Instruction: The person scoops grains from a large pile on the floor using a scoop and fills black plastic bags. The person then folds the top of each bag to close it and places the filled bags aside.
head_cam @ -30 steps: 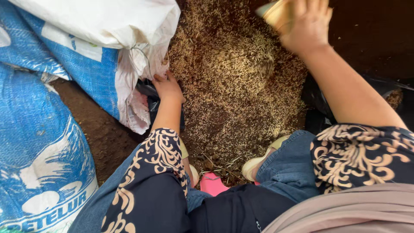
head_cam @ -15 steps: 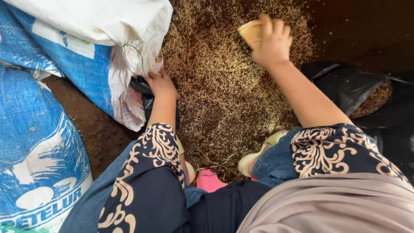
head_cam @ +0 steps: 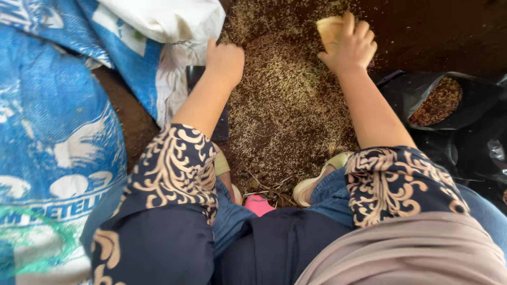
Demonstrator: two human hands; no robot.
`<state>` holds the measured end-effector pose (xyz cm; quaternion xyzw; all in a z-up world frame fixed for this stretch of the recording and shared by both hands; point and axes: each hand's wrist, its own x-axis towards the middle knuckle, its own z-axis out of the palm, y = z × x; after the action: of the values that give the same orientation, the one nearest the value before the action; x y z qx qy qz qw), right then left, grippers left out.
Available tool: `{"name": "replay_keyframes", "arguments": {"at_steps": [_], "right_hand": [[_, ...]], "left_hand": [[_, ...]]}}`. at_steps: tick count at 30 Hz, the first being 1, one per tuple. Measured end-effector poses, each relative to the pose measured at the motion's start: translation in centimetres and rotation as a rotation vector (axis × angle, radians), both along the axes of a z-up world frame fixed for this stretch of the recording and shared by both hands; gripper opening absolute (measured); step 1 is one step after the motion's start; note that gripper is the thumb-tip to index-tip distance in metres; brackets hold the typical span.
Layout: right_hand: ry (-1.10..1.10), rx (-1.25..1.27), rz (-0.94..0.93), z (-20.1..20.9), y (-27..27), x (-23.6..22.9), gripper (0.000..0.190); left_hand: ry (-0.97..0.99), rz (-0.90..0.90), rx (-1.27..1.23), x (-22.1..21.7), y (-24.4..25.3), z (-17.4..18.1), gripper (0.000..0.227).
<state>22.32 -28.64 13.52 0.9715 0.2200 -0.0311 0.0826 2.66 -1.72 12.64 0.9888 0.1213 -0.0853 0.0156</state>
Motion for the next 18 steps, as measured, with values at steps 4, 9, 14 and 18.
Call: {"name": "replay_keyframes", "arguments": {"at_steps": [4,9,14,18], "right_hand": [[-0.042,0.004,-0.092,-5.0,-2.0,-1.2,0.127],[-0.096,0.092,0.004,-7.1,1.5,-4.2,0.105],[0.361,0.391,0.295,-8.2,10.6,-9.8,0.030],[0.773,0.277,0.143,-12.9,15.1,-18.5,0.038]], "left_hand": [[-0.023,-0.094,0.003,-1.1,-0.6,8.5,0.014],[-0.246,-0.114,-0.191,-5.1,-2.3,14.0,0.023],[-0.285,-0.092,-0.209,-5.2,-2.5,15.0,0.023],[-0.285,-0.061,-0.216,-4.8,-1.4,14.6,0.019]]}}
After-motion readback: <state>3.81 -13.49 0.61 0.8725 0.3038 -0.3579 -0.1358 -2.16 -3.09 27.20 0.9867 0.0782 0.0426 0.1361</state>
